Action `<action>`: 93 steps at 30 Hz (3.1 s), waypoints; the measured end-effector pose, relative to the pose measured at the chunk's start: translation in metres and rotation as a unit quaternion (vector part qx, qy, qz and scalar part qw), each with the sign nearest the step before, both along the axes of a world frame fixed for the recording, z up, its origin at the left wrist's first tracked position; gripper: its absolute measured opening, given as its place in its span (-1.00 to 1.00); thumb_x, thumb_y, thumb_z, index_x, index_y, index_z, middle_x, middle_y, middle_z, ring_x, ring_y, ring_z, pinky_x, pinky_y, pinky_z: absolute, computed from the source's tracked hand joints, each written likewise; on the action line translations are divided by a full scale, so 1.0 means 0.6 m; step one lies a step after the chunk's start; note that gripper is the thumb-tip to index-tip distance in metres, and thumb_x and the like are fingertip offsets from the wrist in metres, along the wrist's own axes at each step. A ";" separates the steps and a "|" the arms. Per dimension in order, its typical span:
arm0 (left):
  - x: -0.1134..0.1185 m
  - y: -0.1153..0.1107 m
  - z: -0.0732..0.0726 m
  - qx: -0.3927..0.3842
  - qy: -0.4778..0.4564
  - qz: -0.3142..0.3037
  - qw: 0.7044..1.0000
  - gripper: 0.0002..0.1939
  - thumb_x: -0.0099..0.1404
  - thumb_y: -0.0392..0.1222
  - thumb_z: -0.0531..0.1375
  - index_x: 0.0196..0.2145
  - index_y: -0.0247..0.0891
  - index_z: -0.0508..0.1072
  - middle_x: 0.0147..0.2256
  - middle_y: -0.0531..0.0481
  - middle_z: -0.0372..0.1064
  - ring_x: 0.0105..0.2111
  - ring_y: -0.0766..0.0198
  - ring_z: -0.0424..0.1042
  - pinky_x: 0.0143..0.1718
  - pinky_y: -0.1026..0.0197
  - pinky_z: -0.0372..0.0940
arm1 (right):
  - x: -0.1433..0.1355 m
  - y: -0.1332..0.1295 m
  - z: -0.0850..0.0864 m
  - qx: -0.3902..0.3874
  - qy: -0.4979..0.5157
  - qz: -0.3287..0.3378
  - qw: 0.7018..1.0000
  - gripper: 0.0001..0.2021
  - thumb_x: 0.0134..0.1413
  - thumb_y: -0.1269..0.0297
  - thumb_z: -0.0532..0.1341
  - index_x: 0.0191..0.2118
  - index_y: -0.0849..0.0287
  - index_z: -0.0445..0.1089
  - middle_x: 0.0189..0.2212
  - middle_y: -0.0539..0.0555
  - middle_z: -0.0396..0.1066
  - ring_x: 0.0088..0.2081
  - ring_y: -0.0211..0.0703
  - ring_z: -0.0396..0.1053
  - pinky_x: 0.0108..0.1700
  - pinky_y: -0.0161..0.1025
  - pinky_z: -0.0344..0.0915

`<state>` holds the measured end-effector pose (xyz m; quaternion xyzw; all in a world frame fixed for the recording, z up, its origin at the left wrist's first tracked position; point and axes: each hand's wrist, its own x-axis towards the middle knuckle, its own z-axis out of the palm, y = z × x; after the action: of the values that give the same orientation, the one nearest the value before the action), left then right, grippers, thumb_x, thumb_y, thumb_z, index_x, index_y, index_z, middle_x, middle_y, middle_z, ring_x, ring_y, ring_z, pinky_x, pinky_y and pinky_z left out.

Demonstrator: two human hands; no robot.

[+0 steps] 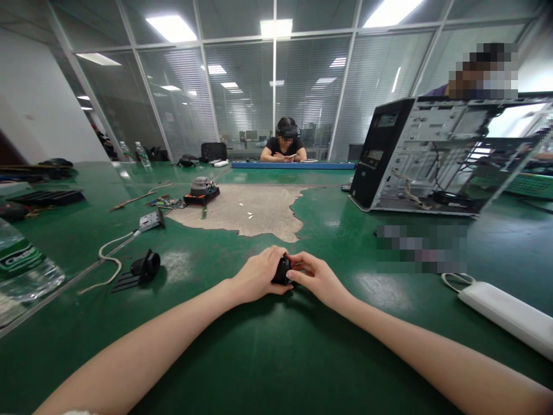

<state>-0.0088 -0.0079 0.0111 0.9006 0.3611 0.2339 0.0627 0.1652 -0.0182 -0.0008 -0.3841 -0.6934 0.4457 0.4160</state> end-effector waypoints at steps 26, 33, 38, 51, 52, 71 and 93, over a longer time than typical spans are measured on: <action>0.001 0.000 -0.007 0.024 -0.008 -0.007 1.000 -0.44 -0.01 -0.08 0.21 -0.09 -0.20 0.06 -0.18 -0.06 0.20 -0.20 0.13 0.23 -0.21 0.08 0.21 | 0.003 -0.014 0.005 0.010 0.010 0.051 0.999 -0.80 -0.05 0.25 0.17 -0.26 0.13 0.19 -0.29 0.01 0.28 -0.23 -0.21 0.32 -0.27 -0.28 0.31; 0.002 -0.002 -0.004 0.068 0.009 -0.005 0.998 -0.41 -0.04 -0.05 0.24 -0.10 -0.22 0.09 -0.16 -0.09 0.21 -0.15 0.06 0.14 -0.13 0.01 0.11 | 0.001 -0.013 0.005 0.015 0.011 0.026 0.999 -0.85 -0.01 0.22 0.13 -0.30 0.14 0.20 -0.35 -0.02 0.28 -0.32 -0.25 0.32 -0.30 -0.28 0.31; 0.000 -0.003 -0.003 0.051 0.005 -0.041 0.998 -0.43 0.02 -0.07 0.21 -0.08 -0.24 0.03 -0.13 -0.11 0.19 -0.10 0.11 0.17 -0.08 0.04 0.06 | 0.000 -0.011 0.003 0.015 0.004 0.020 1.000 -0.82 -0.02 0.23 0.14 -0.28 0.15 0.20 -0.33 0.01 0.29 -0.30 -0.22 0.32 -0.29 -0.25 0.32; -0.002 -0.004 -0.003 0.031 0.005 -0.033 0.999 -0.43 0.05 -0.08 0.20 -0.06 -0.24 0.02 -0.14 -0.11 0.19 -0.14 0.10 0.23 -0.18 0.09 0.14 | -0.001 -0.016 0.005 0.036 -0.005 0.032 0.999 -0.87 0.01 0.29 0.11 -0.28 0.14 0.18 -0.33 0.00 0.24 -0.29 -0.24 0.30 -0.30 -0.27 0.32; -0.002 -0.003 -0.004 0.032 0.003 -0.031 0.999 -0.42 0.05 -0.07 0.20 -0.06 -0.24 0.02 -0.14 -0.11 0.19 -0.15 0.10 0.23 -0.19 0.09 0.15 | -0.001 -0.014 0.003 0.026 -0.002 0.031 0.999 -0.86 0.01 0.29 0.11 -0.27 0.14 0.17 -0.33 0.00 0.25 -0.30 -0.24 0.31 -0.30 -0.26 0.33; 0.000 -0.004 -0.003 0.035 0.008 -0.029 0.999 -0.43 0.05 -0.08 0.20 -0.07 -0.26 0.03 -0.15 -0.11 0.19 -0.16 0.11 0.23 -0.20 0.09 0.16 | -0.002 -0.013 0.001 0.008 -0.003 0.027 1.000 -0.80 0.00 0.31 0.12 -0.21 0.15 0.14 -0.30 0.03 0.25 -0.28 -0.24 0.31 -0.29 -0.24 0.33; 0.001 -0.004 -0.002 0.037 0.005 -0.023 0.999 -0.44 0.02 -0.13 0.21 -0.08 -0.25 0.04 -0.16 -0.10 0.20 -0.17 0.12 0.25 -0.21 0.09 0.17 | 0.003 -0.019 0.007 0.083 -0.028 0.033 0.996 -0.79 -0.02 0.33 0.14 -0.21 0.14 0.18 -0.25 0.05 0.23 -0.19 -0.19 0.27 -0.27 -0.27 0.32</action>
<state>-0.0080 -0.0101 0.0097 0.9117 0.3314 0.2405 0.0330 0.1670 -0.0294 0.0033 -0.3370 -0.7519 0.3890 0.4121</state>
